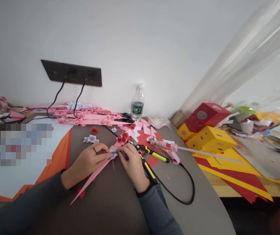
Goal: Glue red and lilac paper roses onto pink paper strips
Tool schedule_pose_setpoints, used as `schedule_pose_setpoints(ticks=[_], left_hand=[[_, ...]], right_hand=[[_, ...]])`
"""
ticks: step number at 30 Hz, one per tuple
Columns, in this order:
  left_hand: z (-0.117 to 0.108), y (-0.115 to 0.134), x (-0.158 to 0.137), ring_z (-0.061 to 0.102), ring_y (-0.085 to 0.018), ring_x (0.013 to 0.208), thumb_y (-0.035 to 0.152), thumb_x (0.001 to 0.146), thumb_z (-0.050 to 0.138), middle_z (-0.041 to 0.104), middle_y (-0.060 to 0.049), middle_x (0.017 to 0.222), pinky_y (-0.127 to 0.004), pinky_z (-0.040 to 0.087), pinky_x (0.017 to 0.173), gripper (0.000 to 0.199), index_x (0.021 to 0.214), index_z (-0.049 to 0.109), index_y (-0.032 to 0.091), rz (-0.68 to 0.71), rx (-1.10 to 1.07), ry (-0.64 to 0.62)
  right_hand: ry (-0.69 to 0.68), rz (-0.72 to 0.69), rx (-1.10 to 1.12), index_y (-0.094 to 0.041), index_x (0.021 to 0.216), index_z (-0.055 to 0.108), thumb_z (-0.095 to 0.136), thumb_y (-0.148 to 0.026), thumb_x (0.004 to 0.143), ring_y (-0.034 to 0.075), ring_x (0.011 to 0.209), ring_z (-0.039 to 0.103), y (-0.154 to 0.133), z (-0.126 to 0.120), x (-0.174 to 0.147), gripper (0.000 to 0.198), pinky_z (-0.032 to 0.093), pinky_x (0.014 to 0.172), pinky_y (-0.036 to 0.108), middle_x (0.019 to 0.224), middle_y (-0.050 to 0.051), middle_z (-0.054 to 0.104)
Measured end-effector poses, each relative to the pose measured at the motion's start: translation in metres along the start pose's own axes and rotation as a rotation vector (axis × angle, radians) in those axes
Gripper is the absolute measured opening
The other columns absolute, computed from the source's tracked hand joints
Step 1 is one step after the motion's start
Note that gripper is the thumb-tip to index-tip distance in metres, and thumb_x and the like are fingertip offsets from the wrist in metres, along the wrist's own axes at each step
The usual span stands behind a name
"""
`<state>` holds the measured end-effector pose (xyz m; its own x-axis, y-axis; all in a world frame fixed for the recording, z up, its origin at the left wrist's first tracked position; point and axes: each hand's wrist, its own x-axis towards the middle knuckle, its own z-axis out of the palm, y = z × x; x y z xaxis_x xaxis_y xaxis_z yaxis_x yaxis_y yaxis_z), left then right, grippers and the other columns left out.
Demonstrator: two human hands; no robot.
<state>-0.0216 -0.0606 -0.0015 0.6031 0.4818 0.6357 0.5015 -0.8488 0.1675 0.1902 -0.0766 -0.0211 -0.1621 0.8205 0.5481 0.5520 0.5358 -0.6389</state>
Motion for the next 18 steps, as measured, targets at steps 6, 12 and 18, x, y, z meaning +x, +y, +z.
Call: schedule_pose_setpoints(ticks=[6,12,18], left_hand=[[-0.0002,-0.0002,0.0002,0.058,-0.017,0.084,0.013,0.1,0.056,0.063,-0.004,0.094,-0.032,0.05,0.081,0.018,0.104,0.072,0.02,0.006,0.012,-0.005],[-0.0003,-0.0001,-0.0002,0.058,-0.017,0.085,0.015,0.102,0.053,0.062,-0.004,0.094,-0.033,0.051,0.082,0.02,0.104,0.072,0.02,-0.003,0.008,-0.016],[-0.0001,0.0,-0.0006,0.058,-0.017,0.084,0.016,0.101,0.054,0.062,-0.004,0.094,-0.032,0.051,0.081,0.019,0.104,0.072,0.021,-0.008,0.013,-0.011]], right_hand=[[-0.003,-0.014,-0.008,-0.023,0.091,0.066,0.058,-0.011,0.094,0.02,0.085,0.064,-0.0003,-0.0001,0.0001,0.015,0.052,0.076,0.03,0.088,0.005,0.065],[-0.009,-0.01,-0.009,-0.023,0.091,0.066,0.059,-0.011,0.094,0.02,0.085,0.063,0.0004,0.0003,-0.0005,0.014,0.051,0.076,0.029,0.089,0.005,0.065],[-0.006,-0.008,0.0,-0.023,0.091,0.066,0.059,-0.011,0.094,0.02,0.084,0.063,0.0016,0.0012,-0.0009,0.014,0.051,0.076,0.029,0.089,0.004,0.065]])
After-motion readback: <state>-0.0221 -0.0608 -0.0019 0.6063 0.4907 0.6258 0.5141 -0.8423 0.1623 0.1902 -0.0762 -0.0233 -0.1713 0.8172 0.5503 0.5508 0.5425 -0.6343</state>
